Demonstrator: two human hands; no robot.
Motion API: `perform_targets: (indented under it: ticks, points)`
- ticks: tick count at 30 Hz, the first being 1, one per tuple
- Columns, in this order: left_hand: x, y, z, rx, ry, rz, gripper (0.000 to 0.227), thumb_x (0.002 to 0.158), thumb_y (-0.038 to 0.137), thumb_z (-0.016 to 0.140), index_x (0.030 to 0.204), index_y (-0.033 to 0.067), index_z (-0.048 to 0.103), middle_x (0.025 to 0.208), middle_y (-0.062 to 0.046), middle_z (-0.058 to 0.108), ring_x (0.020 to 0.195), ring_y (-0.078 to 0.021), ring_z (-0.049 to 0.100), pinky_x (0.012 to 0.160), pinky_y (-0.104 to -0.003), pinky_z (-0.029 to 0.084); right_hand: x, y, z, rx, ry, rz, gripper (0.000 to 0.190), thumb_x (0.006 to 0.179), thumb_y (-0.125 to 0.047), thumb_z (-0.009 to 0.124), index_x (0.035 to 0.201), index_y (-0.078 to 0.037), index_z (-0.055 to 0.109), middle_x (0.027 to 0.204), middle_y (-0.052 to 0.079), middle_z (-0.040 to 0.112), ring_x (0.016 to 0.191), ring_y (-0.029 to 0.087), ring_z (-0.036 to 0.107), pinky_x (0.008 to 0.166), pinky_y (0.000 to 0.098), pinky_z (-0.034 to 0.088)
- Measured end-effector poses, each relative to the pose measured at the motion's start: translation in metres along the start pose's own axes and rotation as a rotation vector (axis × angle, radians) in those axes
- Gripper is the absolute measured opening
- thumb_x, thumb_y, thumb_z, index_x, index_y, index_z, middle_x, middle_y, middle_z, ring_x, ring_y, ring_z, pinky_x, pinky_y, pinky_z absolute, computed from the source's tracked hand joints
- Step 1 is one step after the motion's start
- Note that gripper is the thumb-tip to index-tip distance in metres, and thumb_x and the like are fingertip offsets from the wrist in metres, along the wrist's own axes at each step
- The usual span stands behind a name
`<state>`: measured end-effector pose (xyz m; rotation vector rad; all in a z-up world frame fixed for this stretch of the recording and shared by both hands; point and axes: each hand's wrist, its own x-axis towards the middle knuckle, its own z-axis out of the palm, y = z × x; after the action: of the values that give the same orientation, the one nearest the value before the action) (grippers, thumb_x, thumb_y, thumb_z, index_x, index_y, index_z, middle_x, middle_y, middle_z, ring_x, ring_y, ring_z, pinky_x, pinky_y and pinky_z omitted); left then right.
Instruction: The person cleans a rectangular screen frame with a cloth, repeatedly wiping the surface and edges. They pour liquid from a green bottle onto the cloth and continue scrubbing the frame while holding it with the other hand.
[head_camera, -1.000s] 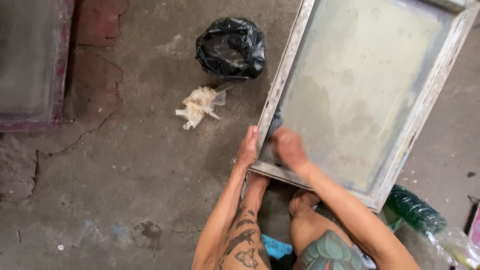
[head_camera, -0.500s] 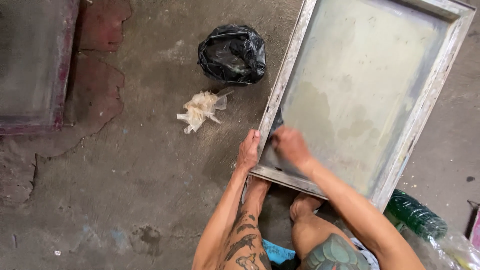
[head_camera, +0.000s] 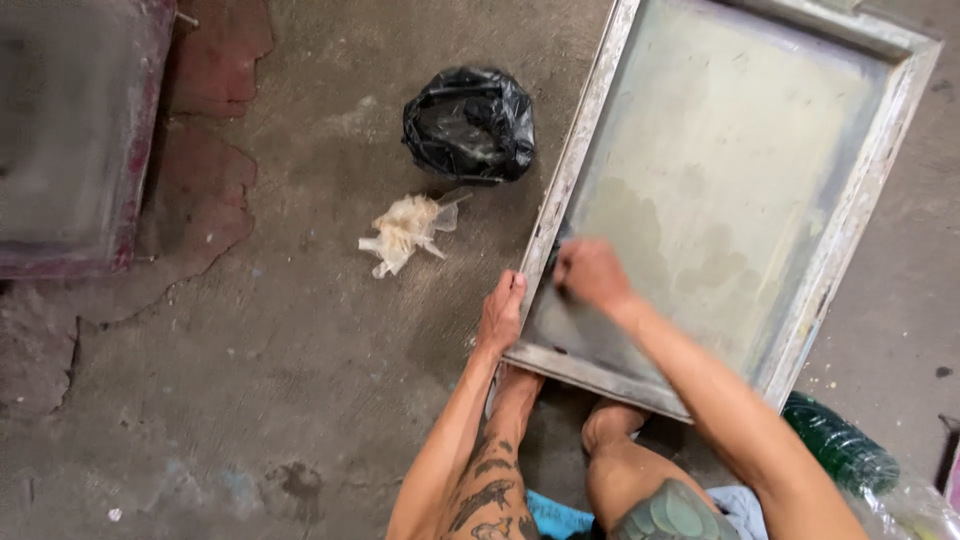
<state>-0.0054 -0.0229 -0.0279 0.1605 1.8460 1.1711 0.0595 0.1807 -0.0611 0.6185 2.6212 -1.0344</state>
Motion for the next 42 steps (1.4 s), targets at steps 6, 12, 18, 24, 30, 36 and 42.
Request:
perform_targets:
  ticks: [6, 12, 18, 24, 30, 36, 42]
  points:
    - [0.038, -0.037, 0.007, -0.234, -0.101, -0.150, 0.050, 0.102, 0.039, 0.055, 0.129, -0.0015, 0.066, 0.123, -0.025, 0.067, 0.119, -0.0381, 0.060, 0.102, -0.051, 0.045, -0.011, -0.008, -0.006, 0.203, -0.098, 0.169, 0.006, 0.077, -0.014, 0.077, 0.071, -0.014, 0.074, 0.072, 0.007, 0.072, 0.084, 0.030, 0.073, 0.075, 0.0448, 0.056]
    - [0.050, -0.044, 0.001, -0.198, -0.134, -0.100, 0.038, 0.103, 0.024, 0.061, 0.133, 0.0001, 0.064, 0.122, -0.025, 0.066, 0.118, -0.0389, 0.063, 0.100, -0.051, 0.048, 0.041, 0.038, -0.020, -0.058, 0.191, -0.078, 0.015, 0.079, -0.023, 0.078, 0.076, -0.009, 0.072, 0.071, 0.014, 0.070, 0.076, 0.037, 0.071, 0.070, 0.0499, 0.057]
    - [0.028, 0.001, -0.007, -0.019, -0.113, -0.064, 0.046, 0.102, 0.028, 0.058, 0.134, -0.0047, 0.060, 0.125, -0.033, 0.063, 0.124, -0.0495, 0.058, 0.100, -0.058, 0.048, 0.003, 0.000, -0.008, 0.148, -0.021, 0.055, 0.011, 0.082, -0.015, 0.075, 0.073, -0.009, 0.072, 0.072, 0.012, 0.071, 0.081, 0.034, 0.072, 0.074, 0.0444, 0.057]
    - [0.037, -0.019, -0.005, 0.023, -0.114, -0.093, 0.049, 0.104, 0.029, 0.056, 0.139, -0.0055, 0.056, 0.132, -0.032, 0.059, 0.128, -0.0494, 0.056, 0.105, -0.058, 0.046, 0.005, -0.001, 0.003, 0.140, -0.064, 0.102, 0.014, 0.080, -0.021, 0.074, 0.069, -0.013, 0.073, 0.068, 0.008, 0.072, 0.076, 0.032, 0.073, 0.071, 0.0428, 0.058]
    - [0.034, -0.014, -0.006, 0.019, -0.114, -0.028, 0.046, 0.103, 0.029, 0.056, 0.132, -0.0063, 0.060, 0.123, -0.034, 0.062, 0.120, -0.0518, 0.059, 0.098, -0.060, 0.048, 0.055, 0.038, -0.019, -0.053, 0.099, -0.056, 0.012, 0.077, -0.023, 0.081, 0.072, -0.013, 0.077, 0.068, 0.012, 0.072, 0.073, 0.035, 0.072, 0.071, 0.0453, 0.060]
    - [0.030, -0.004, -0.008, 0.015, -0.121, -0.051, 0.047, 0.102, 0.027, 0.055, 0.133, -0.0077, 0.059, 0.124, -0.034, 0.062, 0.121, -0.0518, 0.059, 0.099, -0.059, 0.048, 0.049, 0.025, -0.033, 0.025, 0.051, 0.022, 0.020, 0.077, -0.027, 0.083, 0.074, -0.009, 0.075, 0.071, 0.016, 0.073, 0.075, 0.038, 0.072, 0.068, 0.0506, 0.058]
    - [0.031, -0.006, -0.009, 0.040, -0.115, -0.020, 0.045, 0.103, 0.028, 0.054, 0.131, -0.0071, 0.061, 0.121, -0.035, 0.062, 0.118, -0.0535, 0.059, 0.096, -0.060, 0.049, 0.026, 0.006, -0.008, 0.092, -0.014, 0.084, 0.015, 0.078, -0.023, 0.080, 0.077, -0.008, 0.077, 0.078, 0.015, 0.075, 0.082, 0.036, 0.074, 0.073, 0.0465, 0.059]
